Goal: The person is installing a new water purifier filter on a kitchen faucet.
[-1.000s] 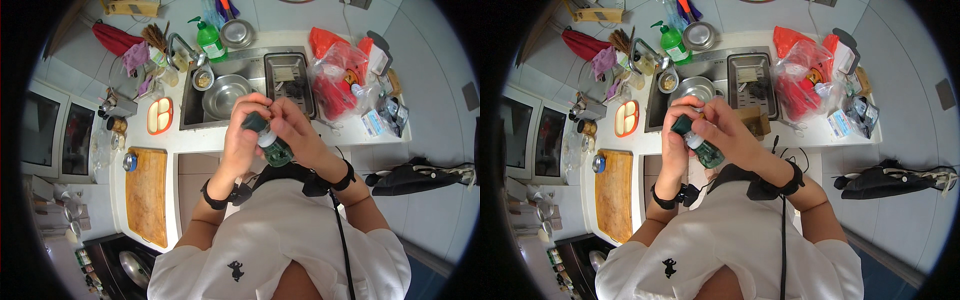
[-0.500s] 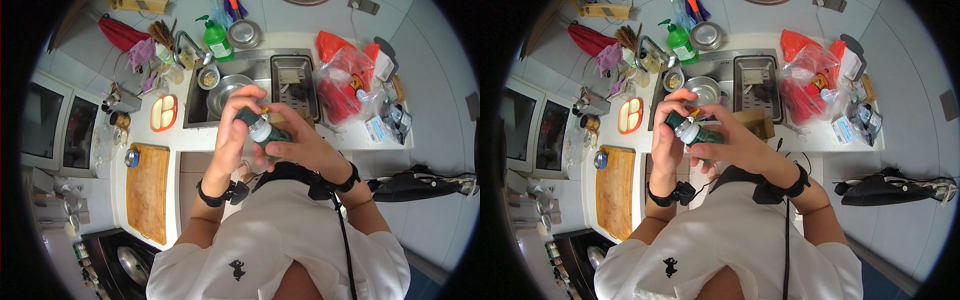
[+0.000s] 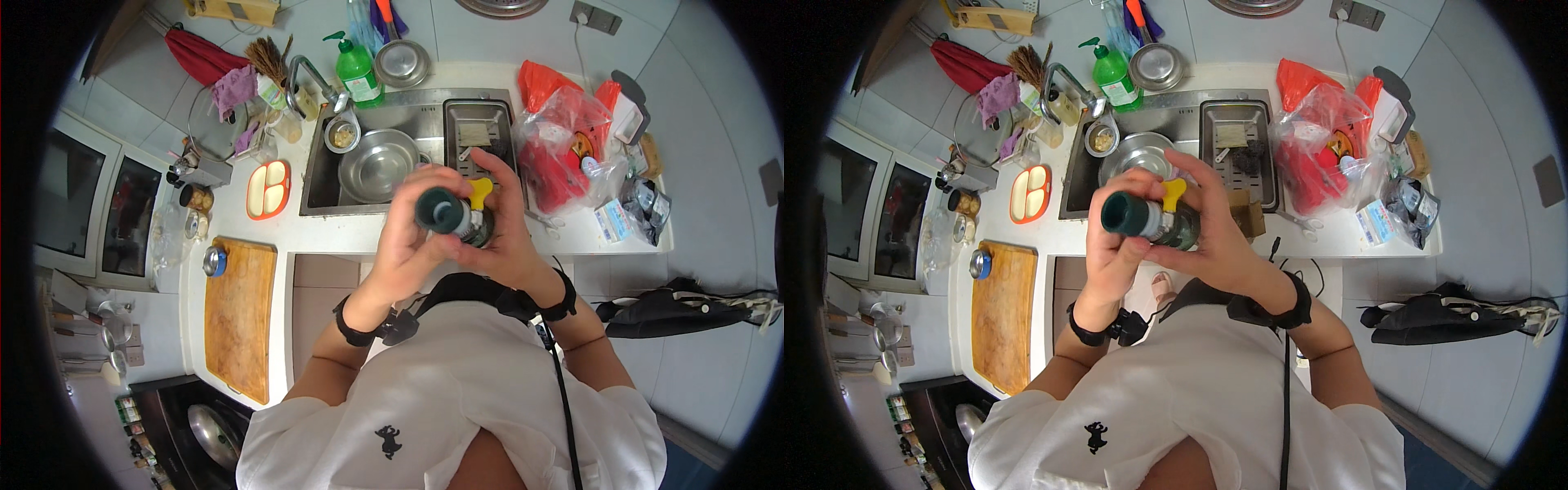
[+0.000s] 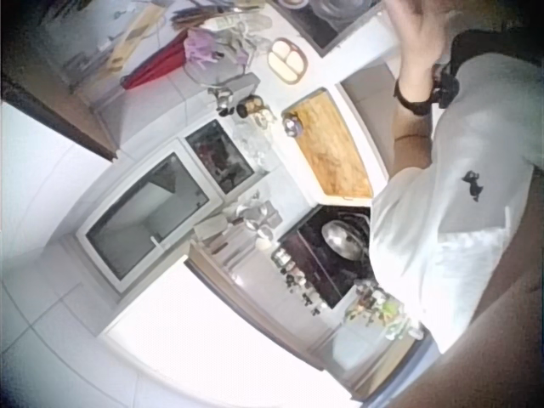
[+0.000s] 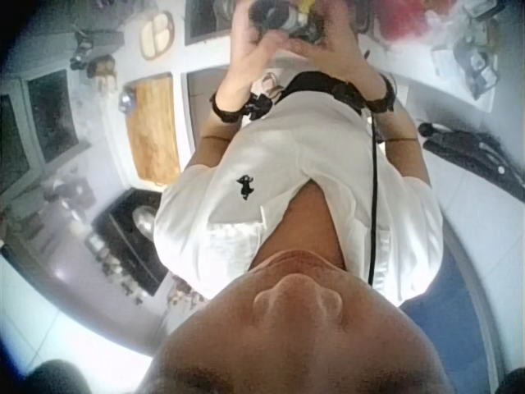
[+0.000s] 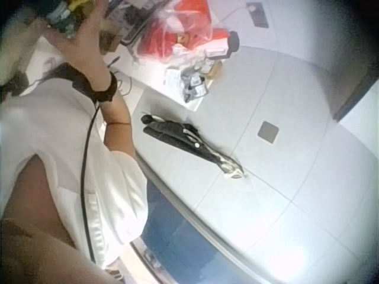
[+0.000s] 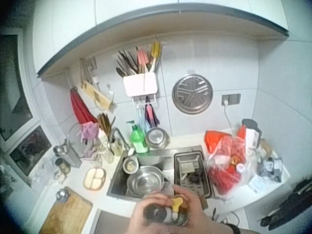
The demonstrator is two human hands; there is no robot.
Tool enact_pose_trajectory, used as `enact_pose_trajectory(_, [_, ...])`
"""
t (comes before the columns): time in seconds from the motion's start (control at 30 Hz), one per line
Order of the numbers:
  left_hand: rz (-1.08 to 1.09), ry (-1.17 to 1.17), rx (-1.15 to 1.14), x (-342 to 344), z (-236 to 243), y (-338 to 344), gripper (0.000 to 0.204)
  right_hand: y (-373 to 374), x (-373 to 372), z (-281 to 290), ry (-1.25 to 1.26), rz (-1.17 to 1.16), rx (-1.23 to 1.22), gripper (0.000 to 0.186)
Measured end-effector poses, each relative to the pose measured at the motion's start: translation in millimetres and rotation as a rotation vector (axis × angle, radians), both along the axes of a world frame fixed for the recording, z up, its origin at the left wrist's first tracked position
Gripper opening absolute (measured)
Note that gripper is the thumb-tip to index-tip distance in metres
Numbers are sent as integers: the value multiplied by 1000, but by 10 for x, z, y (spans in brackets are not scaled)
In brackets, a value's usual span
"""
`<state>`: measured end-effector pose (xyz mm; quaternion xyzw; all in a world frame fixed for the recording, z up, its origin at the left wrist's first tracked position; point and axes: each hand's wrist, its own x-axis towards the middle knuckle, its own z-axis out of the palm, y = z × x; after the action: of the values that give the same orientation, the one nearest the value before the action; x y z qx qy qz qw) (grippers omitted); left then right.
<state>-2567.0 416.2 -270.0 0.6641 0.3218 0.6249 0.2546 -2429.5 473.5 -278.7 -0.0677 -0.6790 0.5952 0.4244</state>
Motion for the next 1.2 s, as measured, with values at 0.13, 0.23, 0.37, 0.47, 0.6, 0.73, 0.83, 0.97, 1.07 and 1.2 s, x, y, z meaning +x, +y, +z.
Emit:
enact_pose_trajectory(0.13, [106, 201, 86, -17, 159, -63, 43, 18, -13, -50, 33, 32, 76, 91])
enact_pose_trajectory(0.23, [203, 286, 87, -39, 182, -114, 40, -28, -47, -139, 30, 32, -7, 91])
enact_pose_trajectory(0.37, [185, 347, 129, -88, 209, -110, 39, -48, -64, -151, 16, -138, 303, 93])
enact_pose_trajectory(0.47, [111, 236, 97, -15, 113, -100, 39, -48, -61, -83, 52, -116, 378, 95])
enact_pose_trajectory(0.6, [0, 172, 35, -60, 99, -104, 39, -127, -23, 158, 23, -24, 319, 92])
enact_pose_trajectory(0.73, [-131, -182, -143, -71, 163, -188, 49, -223, -36, 254, -40, 25, 223, 89])
enact_pose_trajectory(0.83, [-62, -217, -117, -129, 84, -154, 56, -246, -56, 222, 21, 113, 33, 88])
enact_pose_trajectory(0.97, [-47, -362, -149, -162, 42, -181, 68, -278, 4, 245, 109, 167, -38, 77])
enact_pose_trajectory(1.07, [-83, -453, -113, -186, -17, -147, 79, -293, 48, 338, 137, 191, -145, 66])
enact_pose_trajectory(1.2, [-189, -425, 40, -241, -37, -79, 80, -251, 98, 352, 95, 335, -355, 51])
